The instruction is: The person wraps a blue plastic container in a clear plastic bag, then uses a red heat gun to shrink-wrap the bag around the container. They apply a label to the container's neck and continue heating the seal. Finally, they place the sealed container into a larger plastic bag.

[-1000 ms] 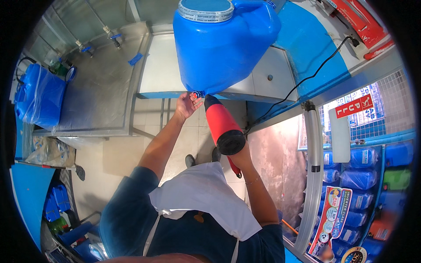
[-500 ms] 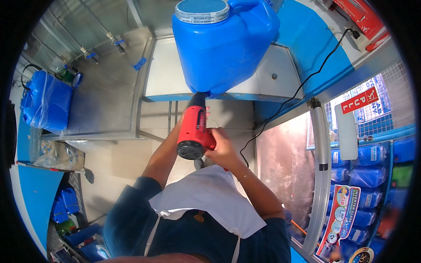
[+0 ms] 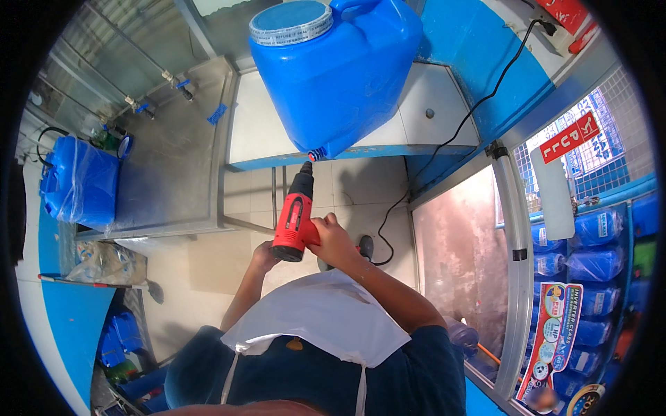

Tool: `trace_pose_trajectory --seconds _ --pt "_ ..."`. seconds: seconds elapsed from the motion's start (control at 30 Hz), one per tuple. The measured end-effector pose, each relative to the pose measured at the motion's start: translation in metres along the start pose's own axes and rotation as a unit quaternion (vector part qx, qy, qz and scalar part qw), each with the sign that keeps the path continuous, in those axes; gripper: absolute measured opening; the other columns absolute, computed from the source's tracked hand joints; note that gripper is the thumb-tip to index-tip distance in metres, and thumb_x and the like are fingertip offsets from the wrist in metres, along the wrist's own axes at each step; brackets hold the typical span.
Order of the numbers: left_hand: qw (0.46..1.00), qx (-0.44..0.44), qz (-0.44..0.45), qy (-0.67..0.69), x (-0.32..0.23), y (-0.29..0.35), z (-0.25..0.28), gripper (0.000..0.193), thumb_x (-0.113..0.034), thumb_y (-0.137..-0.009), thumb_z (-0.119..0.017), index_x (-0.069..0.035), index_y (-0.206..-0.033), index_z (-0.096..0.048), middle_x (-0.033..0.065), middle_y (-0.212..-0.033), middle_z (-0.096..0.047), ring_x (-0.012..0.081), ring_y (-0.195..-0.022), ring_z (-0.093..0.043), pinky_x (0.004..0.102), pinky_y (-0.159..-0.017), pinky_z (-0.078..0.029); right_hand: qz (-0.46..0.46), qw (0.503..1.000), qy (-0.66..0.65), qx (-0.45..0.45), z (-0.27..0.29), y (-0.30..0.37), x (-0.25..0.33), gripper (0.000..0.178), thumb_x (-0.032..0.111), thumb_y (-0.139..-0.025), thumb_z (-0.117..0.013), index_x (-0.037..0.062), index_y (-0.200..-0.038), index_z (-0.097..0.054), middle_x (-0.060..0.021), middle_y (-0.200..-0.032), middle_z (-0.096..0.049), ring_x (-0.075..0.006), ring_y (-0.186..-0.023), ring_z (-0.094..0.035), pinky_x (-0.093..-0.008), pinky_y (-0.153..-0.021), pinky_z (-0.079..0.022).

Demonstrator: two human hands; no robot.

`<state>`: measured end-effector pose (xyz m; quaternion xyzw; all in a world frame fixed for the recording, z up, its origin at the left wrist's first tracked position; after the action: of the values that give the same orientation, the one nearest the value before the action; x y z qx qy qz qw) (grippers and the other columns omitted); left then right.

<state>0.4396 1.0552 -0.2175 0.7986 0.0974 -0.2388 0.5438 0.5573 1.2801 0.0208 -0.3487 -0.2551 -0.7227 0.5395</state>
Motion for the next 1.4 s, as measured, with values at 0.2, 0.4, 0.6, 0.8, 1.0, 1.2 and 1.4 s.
trace_pose_trajectory --seconds 0.2,0.4,0.6,0.8,1.0,1.2,1.4 --pt "0.997 -0.026 -0.065 -0.028 -0.026 0.014 0.013 0.052 -0.03 -0.091 -0.05 -0.002 -0.135 -0.045 0.0166 -0.124 -0.058 0.0302 -0.108 -0.059 0.0394 -0.092 -0.047 0.01 1.0 -0.014 -0.02 0.046 0.025 -0.023 0.06 0.017 -0.067 -0.08 0.0055 -0.121 -0.057 -0.0154 -0.109 -0.054 -0.0349 -0.093 -0.061 -0.0409 -0.082 -0.052" --pt "0.989 0.004 -0.115 -0.097 -0.046 0.021 -0.033 0.041 -0.028 -0.091 -0.05 -0.004 -0.123 -0.052 0.013 -0.112 -0.065 0.0248 -0.099 -0.063 0.0354 -0.085 -0.048 -0.076 0.963 -0.245 -0.078 0.082 0.04 -0.058 0.047 0.011 -0.067 -0.081 0.0041 -0.111 -0.064 -0.0085 -0.099 -0.067 -0.0213 -0.089 -0.066 -0.0322 -0.079 -0.052" --pt "0.985 0.031 -0.098 -0.136 -0.038 0.021 -0.065 0.037 -0.025 -0.091 -0.049 -0.004 -0.121 -0.053 0.0126 -0.111 -0.065 0.0229 -0.098 -0.063 0.0344 -0.082 -0.049 -0.121 0.892 -0.428 -0.082 0.097 0.041 -0.072 0.024 0.016 -0.085 -0.07 -0.0013 -0.1 -0.062 -0.0107 -0.083 -0.066 -0.0181 -0.075 -0.064 -0.0318 -0.068 -0.053" --pt "0.987 0.043 -0.075 -0.137 -0.03 0.02 -0.083 0.037 -0.024 -0.092 -0.048 -0.004 -0.122 -0.053 0.0128 -0.112 -0.065 0.0219 -0.098 -0.062 0.0342 -0.082 -0.049 -0.096 0.907 -0.409 -0.036 0.111 0.034 -0.061 0.025 0.019 -0.088 -0.066 -0.0019 -0.101 -0.061 -0.0115 -0.083 -0.066 -0.019 -0.075 -0.064 -0.0317 -0.068 -0.053" --pt "0.987 0.041 -0.089 -0.125 -0.034 0.016 -0.11 0.039 -0.025 -0.093 -0.047 -0.003 -0.124 -0.052 0.0128 -0.114 -0.064 0.0217 -0.1 -0.062 0.0347 -0.085 -0.049 -0.113 0.908 -0.402 -0.022 0.127 0.021 -0.071 0.021 0.017 -0.089 -0.062 -0.0016 -0.1 -0.061 -0.0118 -0.082 -0.067 -0.0189 -0.073 -0.065 -0.0315 -0.066 -0.054" --pt "0.985 0.032 -0.114 -0.126 -0.038 0.013 -0.146 0.038 -0.027 -0.094 -0.046 -0.004 -0.123 -0.053 0.0119 -0.113 -0.064 0.0215 -0.099 -0.062 0.035 -0.085 -0.048 -0.084 0.93 -0.359 -0.011 0.146 0.011 -0.097 0.012 0.01 -0.088 -0.061 -0.0006 -0.093 -0.063 -0.0104 -0.078 -0.067 -0.0177 -0.071 -0.066 -0.0304 -0.064 -0.054" --pt "0.987 0.024 -0.113 -0.111 -0.032 0.004 -0.181 0.036 -0.028 -0.094 -0.046 -0.006 -0.122 -0.054 0.0109 -0.112 -0.065 0.0216 -0.099 -0.061 0.0347 -0.085 -0.048 -0.089 0.959 -0.266 0.023 0.158 -0.001 -0.133 0.039 0.016 -0.074 -0.075 0.001 -0.108 -0.063 -0.0111 -0.098 -0.07 -0.0181 -0.09 -0.065 -0.0331 -0.082 -0.051"
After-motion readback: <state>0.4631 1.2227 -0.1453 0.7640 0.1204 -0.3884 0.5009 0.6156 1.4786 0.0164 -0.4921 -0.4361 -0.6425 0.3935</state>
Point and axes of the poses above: each hand's wrist, its own y-axis away from the middle knuckle, its own z-axis out of the back of the hand, x = y × z, the point moved 6 cm from there along -y, towards the middle knuckle
